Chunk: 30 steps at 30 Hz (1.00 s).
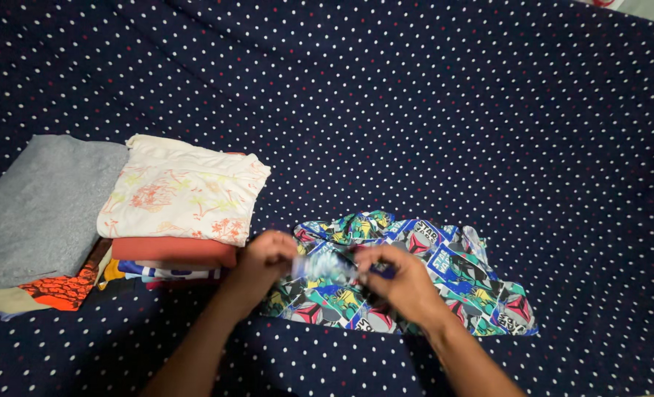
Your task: The person folds several garments on a dark blue polka-dotted surface. They fold a coral-colored top, a white patterned top, and a Star Wars-themed short, placing each folded item into a growing stack.
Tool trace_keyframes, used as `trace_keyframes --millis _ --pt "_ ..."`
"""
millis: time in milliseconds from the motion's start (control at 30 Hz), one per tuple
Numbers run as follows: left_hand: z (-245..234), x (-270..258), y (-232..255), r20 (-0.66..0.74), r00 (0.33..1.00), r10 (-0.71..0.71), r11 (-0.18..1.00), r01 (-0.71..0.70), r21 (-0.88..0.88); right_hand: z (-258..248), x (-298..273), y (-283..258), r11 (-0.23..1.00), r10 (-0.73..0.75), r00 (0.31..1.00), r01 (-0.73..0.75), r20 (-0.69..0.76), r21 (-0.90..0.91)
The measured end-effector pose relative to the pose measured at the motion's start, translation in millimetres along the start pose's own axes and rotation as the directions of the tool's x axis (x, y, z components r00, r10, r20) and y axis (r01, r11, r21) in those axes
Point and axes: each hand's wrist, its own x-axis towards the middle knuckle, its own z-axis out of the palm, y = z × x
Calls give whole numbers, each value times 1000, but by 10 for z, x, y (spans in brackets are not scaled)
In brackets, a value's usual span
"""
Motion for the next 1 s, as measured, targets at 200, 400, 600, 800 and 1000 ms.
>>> trace_keyframes --millis 200,400,600,800,1000 --pt "31 -254 276 84 996 -18 983 3 182 -116 -222 -226 910 -190 907 306 375 -281" --pt "306 -461 622 128 934 332 567 -306 765 -146 -163 -351 924 -64 972 144 228 -354" --pt "447 -560 528 387 914 123 130 -402 906 -114 -200 -189 761 -113 912 335 395 -555" --pt "138 -657 312 292 917 271 67 -320 945 -505 -357 120 678 -251 909 411 334 -610" --pt "344 -292 354 22 993 119 525 -82 847 -1356 -532 221 637 219 956 -293 -197 -713"
